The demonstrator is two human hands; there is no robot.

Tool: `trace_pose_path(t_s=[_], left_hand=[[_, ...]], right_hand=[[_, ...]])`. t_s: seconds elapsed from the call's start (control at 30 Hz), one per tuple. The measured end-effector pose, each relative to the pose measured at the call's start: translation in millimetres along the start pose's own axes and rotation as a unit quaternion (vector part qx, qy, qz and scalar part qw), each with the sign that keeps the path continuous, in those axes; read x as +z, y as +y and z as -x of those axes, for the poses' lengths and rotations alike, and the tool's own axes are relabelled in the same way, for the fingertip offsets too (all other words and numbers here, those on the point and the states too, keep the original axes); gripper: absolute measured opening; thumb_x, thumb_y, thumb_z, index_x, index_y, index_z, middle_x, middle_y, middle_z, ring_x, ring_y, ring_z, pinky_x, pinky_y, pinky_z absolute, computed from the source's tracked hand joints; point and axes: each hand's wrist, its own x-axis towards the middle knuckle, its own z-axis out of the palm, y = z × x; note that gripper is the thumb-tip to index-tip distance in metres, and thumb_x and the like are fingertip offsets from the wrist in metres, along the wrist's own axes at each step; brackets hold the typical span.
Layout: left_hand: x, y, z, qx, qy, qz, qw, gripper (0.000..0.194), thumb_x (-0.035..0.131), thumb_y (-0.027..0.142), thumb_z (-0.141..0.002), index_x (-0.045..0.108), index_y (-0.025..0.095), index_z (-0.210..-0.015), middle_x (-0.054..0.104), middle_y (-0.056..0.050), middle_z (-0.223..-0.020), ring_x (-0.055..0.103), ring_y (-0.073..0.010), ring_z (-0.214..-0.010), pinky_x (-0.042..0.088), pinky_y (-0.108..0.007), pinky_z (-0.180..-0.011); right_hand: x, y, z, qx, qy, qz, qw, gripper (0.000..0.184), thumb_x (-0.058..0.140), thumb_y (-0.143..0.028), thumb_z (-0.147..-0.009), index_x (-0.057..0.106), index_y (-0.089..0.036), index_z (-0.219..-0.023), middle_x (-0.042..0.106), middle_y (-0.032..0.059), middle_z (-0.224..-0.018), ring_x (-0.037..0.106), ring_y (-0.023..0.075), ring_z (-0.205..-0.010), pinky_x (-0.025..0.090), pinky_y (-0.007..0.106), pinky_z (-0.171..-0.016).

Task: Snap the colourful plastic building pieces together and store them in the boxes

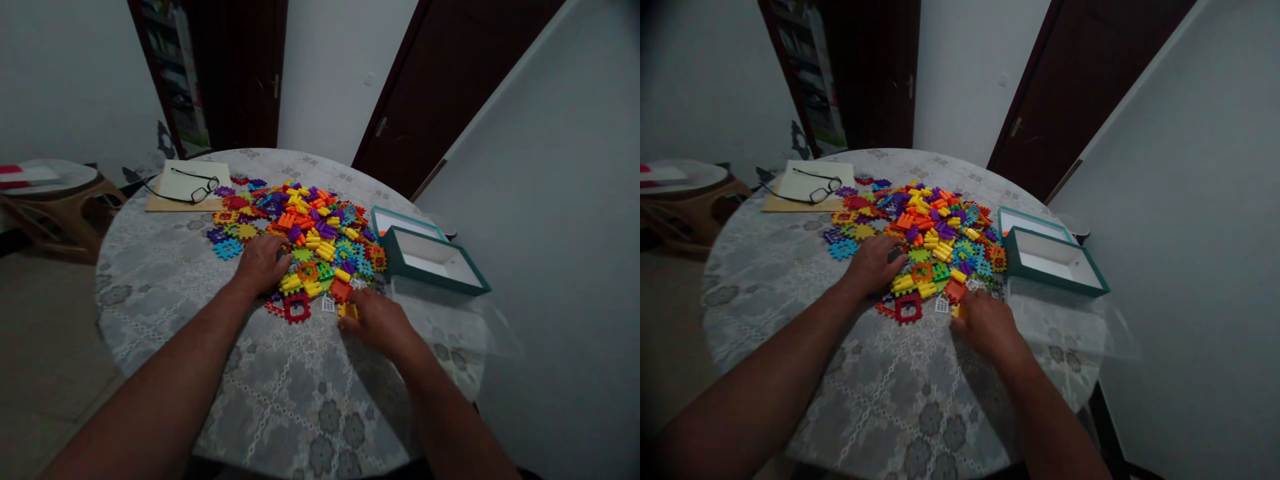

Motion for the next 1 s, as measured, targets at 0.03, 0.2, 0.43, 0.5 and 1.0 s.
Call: trace_pose_path(t_s=[0.03, 0.2, 0.43, 0.5, 1.0], left_hand=[[0.7, 0, 0, 0.005, 0.000, 0.000, 1.000, 0.030, 0.066, 0.039, -0.100, 0.073, 0.020, -0.121, 0.078, -0.015, -0.120, 0.070, -0.0347, -0.117, 0.052, -0.049, -0.107], [1.0, 2, 1, 0.021, -0.002, 0.005, 1.000, 0.033, 0.064, 0.039, -0.102, 0.073, 0.018, -0.125, 0.078, -0.017, -0.123, 0.071, -0.0361, -0.120, 0.051, -0.053, -0.110], [-2.3, 11, 1, 0.014, -0.013, 0.027, 0.999, 0.034, 0.063, 0.036, -0.100, 0.074, 0.016, -0.125, 0.078, -0.018, -0.124, 0.070, -0.0372, -0.122, 0.053, -0.054, -0.112], [-4.9, 12, 1, 0.003, -0.029, 0.035, 0.999, 0.033, 0.062, 0.035, -0.100, 0.075, 0.015, -0.124, 0.078, -0.018, -0.123, 0.071, -0.0363, -0.121, 0.054, -0.052, -0.112], [-48.0, 65, 6, 0.039, -0.169, 0.262, 0.949, 0.034, 0.077, 0.040, -0.097, 0.077, 0.021, -0.125, 0.081, -0.005, -0.107, 0.071, -0.0179, -0.083, 0.056, -0.032, -0.082]], right_hand=[[4, -2, 2, 0.000, -0.005, -0.002, 1.000, 0.030, 0.079, -0.041, -0.098, 0.074, -0.023, -0.121, 0.075, 0.0168, -0.125, 0.074, 0.0337, -0.109, 0.050, 0.037, -0.081], [24, 3, 3, -0.037, 0.026, -0.088, 0.995, 0.030, 0.077, -0.031, -0.098, 0.071, -0.021, -0.127, 0.068, 0.0159, -0.134, 0.069, 0.0331, -0.121, 0.054, 0.041, -0.096], [40, 20, -2, -0.045, 0.079, -0.269, 0.959, 0.041, 0.083, -0.022, -0.087, 0.075, -0.026, -0.128, 0.071, 0.0103, -0.129, 0.068, 0.0298, -0.120, 0.052, 0.043, -0.105], [44, 21, -4, -0.041, 0.080, -0.307, 0.947, 0.040, 0.079, -0.022, -0.088, 0.076, -0.025, -0.128, 0.075, 0.0091, -0.119, 0.070, 0.0283, -0.110, 0.052, 0.042, -0.098], [65, 3, -20, -0.022, 0.147, -0.635, 0.758, 0.035, 0.077, -0.048, -0.097, 0.074, -0.029, -0.126, 0.077, 0.0039, -0.108, 0.069, 0.0214, -0.090, 0.057, 0.035, -0.078]])
